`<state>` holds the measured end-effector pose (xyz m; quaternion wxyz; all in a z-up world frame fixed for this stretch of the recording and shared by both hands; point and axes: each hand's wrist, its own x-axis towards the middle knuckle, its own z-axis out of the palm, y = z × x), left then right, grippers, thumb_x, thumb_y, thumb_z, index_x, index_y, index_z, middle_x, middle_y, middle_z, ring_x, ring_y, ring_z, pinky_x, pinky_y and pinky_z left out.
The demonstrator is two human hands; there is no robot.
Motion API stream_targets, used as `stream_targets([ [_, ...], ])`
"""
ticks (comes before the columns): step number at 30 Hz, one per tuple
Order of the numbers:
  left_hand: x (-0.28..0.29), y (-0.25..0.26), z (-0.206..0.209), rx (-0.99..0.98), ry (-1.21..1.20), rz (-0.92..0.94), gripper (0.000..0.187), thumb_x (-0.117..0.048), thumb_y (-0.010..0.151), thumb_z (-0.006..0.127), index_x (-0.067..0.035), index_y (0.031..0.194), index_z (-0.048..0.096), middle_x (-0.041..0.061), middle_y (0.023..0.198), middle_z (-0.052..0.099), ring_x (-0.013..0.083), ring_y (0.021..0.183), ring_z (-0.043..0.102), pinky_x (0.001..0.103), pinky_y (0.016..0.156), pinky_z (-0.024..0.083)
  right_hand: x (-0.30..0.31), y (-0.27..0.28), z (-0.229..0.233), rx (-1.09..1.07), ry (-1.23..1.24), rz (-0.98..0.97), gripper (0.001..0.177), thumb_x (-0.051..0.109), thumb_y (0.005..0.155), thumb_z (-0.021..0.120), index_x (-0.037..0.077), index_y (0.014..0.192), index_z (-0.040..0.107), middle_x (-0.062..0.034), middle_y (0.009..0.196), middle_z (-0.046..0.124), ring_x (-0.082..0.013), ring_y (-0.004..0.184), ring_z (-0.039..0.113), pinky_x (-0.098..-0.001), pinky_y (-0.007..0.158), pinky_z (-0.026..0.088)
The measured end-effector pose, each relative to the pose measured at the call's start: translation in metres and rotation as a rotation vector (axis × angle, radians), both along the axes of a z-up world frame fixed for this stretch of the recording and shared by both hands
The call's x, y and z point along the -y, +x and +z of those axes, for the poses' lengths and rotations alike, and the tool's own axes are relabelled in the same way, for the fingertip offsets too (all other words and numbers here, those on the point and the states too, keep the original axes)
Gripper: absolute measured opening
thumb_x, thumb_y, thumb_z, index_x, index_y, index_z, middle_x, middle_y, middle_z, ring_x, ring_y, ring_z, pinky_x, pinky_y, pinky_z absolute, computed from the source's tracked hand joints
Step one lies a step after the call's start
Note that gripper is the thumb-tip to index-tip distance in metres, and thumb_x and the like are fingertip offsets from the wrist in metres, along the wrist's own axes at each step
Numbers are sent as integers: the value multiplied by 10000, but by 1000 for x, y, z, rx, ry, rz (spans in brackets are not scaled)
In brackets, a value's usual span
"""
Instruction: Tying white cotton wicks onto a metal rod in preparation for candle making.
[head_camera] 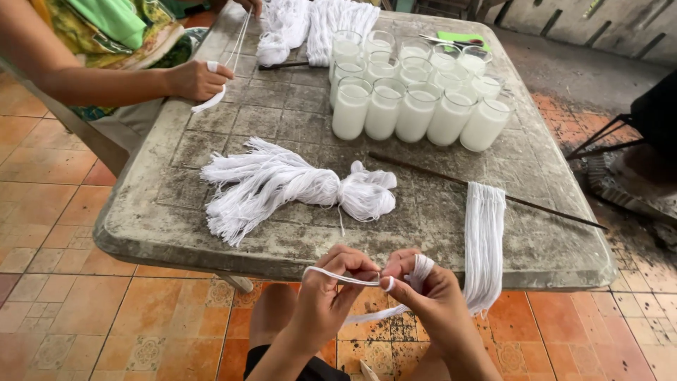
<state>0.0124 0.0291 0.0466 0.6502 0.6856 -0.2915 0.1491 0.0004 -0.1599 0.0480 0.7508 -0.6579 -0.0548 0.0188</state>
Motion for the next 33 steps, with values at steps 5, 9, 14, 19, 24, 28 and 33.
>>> stream_targets([
  [5, 6, 0, -5, 92, 92, 87, 74, -97, 993, 643, -48, 1042, 668, 77, 978, 671, 221, 913, 671, 314, 792, 558, -1, 1, -19, -123, 54, -58, 92, 75, 849, 818, 10, 891, 769, -73, 952, 668, -144, 800, 588, -264, 707, 432],
  [9, 13, -3, -16, -15, 114, 121, 171, -174, 1029, 580, -47, 1074, 685, 93, 952, 733, 201, 860, 720, 295, 738, 559, 5, 2, -34, -69, 63, -31, 56, 95, 910, 760, 71, 917, 710, 1, 886, 610, -79, 658, 405, -237, 628, 293],
  [14, 5, -16, -20, -663, 96, -118, 263, -232, 1023, 568, -25, 938, 706, 62, 828, 728, 130, 691, 680, 229, 599, 579, 13, 8, -46, -138, 128, -113, 44, 80, 939, 706, 46, 948, 679, -63, 1007, 681, -72, 577, 349, -220, 525, 264],
  [19, 9, -21, -7, -346, 82, -37, 191, -242, 992, 688, -90, 877, 676, 1, 678, 694, 36, 500, 558, 135, 433, 452, 10, 7, -41, -85, 91, -139, 67, 61, 886, 741, 75, 880, 676, -120, 1017, 732, -175, 848, 645, -325, 776, 505],
  [24, 28, -13, -8, -224, 92, 170, 137, -208, 951, 726, -102, 954, 640, 38, 863, 676, 117, 685, 645, 258, 558, 517, 2, 1, -45, 11, 158, -167, 127, 8, 842, 793, 26, 885, 675, -148, 913, 781, -210, 831, 730, -368, 782, 609],
  [28, 30, -7, -25, -138, 236, 278, 152, -229, 1028, 592, -94, 959, 610, 42, 887, 641, 191, 779, 648, 333, 686, 516, 6, 0, -50, -4, 104, -185, 186, -18, 814, 828, 33, 901, 673, -89, 851, 711, -163, 770, 664, -290, 725, 573],
  [33, 26, -6, -31, -269, 175, 174, 157, -252, 1020, 609, -113, 949, 627, 20, 849, 646, 135, 689, 598, 292, 570, 478, 8, 0, -49, -127, 273, -31, 153, -9, 872, 790, 62, 891, 657, 15, 666, 522, -67, 559, 383, -216, 516, 291],
])
